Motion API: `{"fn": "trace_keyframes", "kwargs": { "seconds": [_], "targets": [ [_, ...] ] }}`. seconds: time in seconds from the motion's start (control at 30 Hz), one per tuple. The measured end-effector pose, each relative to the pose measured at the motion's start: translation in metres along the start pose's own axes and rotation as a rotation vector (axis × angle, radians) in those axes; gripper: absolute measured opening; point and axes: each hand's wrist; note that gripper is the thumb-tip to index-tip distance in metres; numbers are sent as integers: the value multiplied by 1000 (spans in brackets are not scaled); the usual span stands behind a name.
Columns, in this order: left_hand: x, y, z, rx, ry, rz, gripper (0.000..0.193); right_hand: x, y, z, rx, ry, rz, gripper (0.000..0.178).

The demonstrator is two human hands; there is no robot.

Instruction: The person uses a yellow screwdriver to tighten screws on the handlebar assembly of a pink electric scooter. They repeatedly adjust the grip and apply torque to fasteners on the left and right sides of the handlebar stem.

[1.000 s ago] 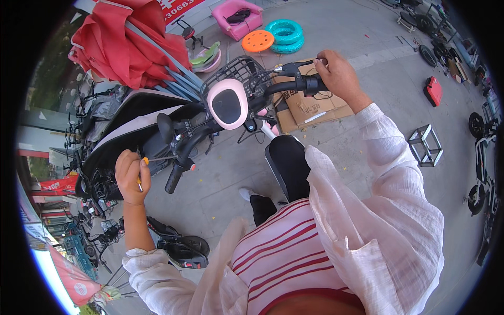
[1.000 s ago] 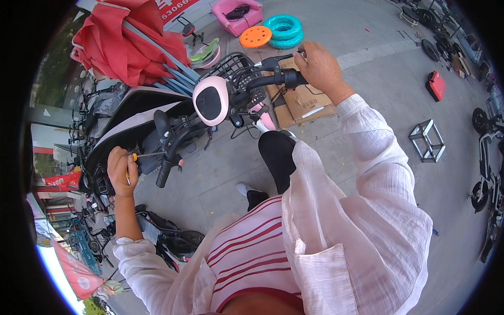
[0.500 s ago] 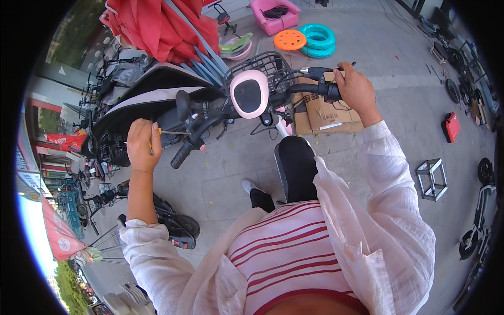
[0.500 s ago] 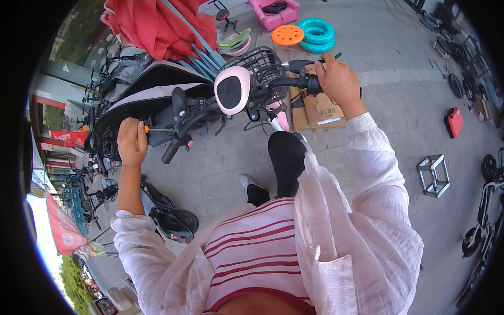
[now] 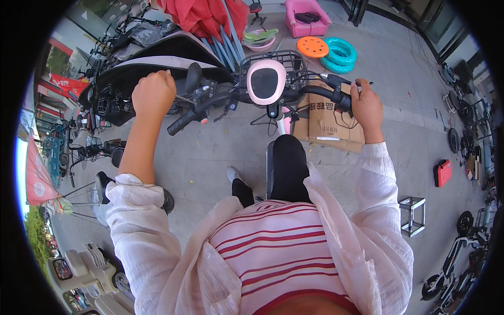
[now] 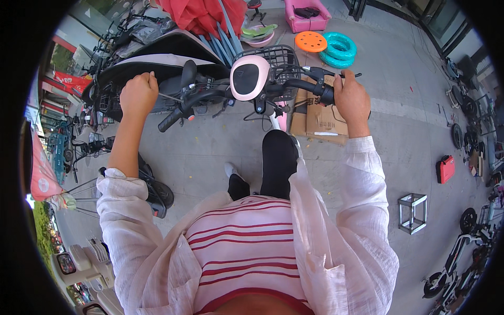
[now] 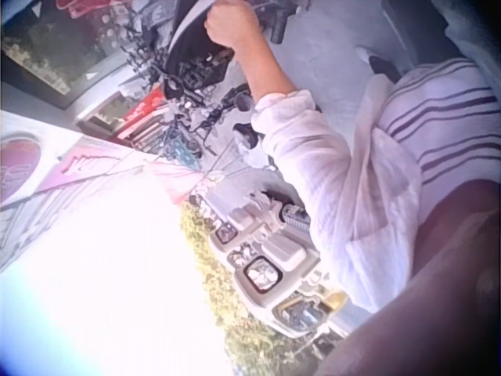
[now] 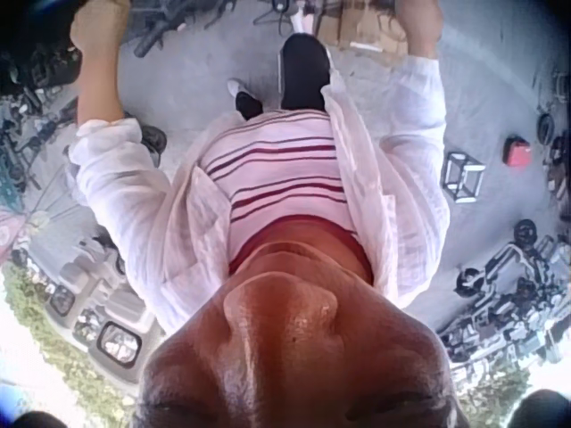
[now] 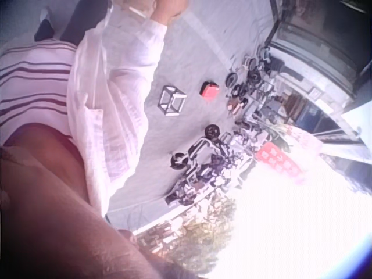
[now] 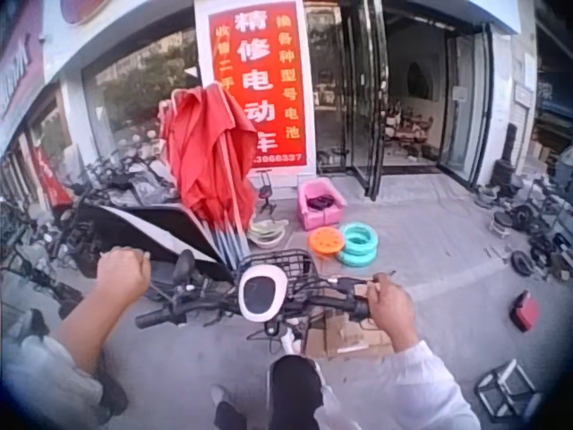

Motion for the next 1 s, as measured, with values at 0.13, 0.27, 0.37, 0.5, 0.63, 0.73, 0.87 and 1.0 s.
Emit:
{"fn": "trace_keyframes", "kwargs": {
  "seconds": [0.13,0.27,0.37,0.5,0.63,0.73,0.87,1.0],
  "targets": [
    [-12,-7,2,-22,13,146,37,0,3,-1,-20,-27,-11,35],
    [-26,15,11,134,246,122,32,-3,9,1,-35,-13,-4,34],
    [-15,42,47,333,444,-44,40,-6,11,5,-51,-50,-14,33],
    [-11,39,65,394,466,1,36,-3,9,3,-55,-43,-50,32],
    [-19,26,69,409,368,103,33,-3,10,4,-48,-49,-51,31],
    [-22,19,65,453,282,111,29,-2,11,4,-56,-31,-64,30],
    [-21,11,56,539,160,31,27,1,8,1,-67,-28,-99,30],
    [-18,17,49,459,156,-33,33,1,8,3,-65,-27,-98,31]
  ]
}}
Point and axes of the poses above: each hand's wrist, its own y-axis away from the middle knuckle, its own x-axis out of the palm, z = x × y, and after that the axes turned 8 degrees about x, right-handed
